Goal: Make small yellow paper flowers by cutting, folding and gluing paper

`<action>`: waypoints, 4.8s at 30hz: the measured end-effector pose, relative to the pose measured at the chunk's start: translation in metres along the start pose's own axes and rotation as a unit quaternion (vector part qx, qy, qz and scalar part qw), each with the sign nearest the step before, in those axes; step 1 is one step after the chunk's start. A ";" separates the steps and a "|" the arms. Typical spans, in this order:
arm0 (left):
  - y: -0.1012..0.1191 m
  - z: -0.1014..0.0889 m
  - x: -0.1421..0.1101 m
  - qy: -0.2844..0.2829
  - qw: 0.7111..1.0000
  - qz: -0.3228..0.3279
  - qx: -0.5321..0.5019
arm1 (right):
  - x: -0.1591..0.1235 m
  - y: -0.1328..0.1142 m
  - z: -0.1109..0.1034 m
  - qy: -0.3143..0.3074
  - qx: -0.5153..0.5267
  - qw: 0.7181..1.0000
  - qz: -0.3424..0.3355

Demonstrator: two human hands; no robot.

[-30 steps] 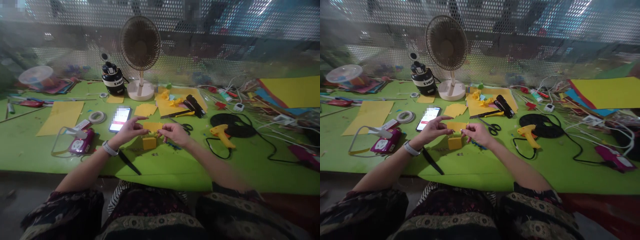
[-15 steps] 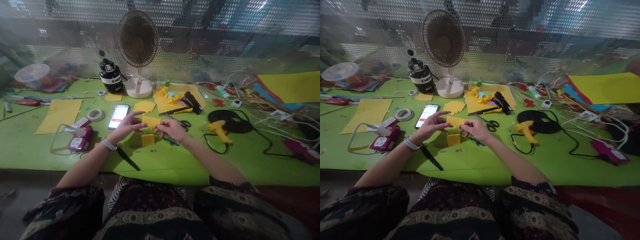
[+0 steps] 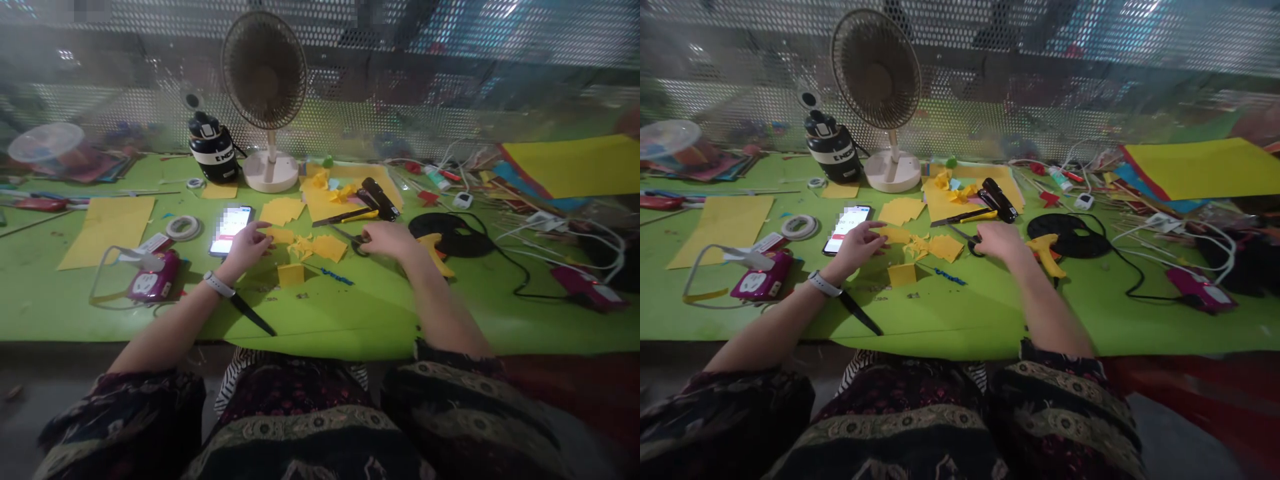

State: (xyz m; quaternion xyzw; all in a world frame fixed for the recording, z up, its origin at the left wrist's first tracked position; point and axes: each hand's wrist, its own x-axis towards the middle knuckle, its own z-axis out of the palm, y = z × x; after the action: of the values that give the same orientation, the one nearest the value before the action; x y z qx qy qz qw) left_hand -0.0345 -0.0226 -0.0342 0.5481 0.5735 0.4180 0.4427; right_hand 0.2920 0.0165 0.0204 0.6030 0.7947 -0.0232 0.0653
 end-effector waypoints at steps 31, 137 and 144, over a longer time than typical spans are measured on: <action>0.022 0.007 -0.017 -0.004 0.989 0.124 0.083 | -0.010 -0.039 -0.001 0.203 0.089 0.967 -0.125; 0.016 0.031 -0.036 -0.221 0.941 -0.014 -0.256 | -0.034 -0.105 0.027 0.247 0.483 0.816 -0.200; 0.018 0.031 -0.036 -0.216 0.942 -0.012 -0.256 | -0.034 -0.105 0.028 0.239 0.493 0.813 -0.197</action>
State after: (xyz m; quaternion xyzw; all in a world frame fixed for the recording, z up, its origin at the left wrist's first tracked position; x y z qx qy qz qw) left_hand 0.0004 -0.0579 -0.0232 0.4861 0.3446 0.4171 0.6863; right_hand 0.2019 -0.0480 -0.0067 0.3719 0.7690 -0.2788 -0.4388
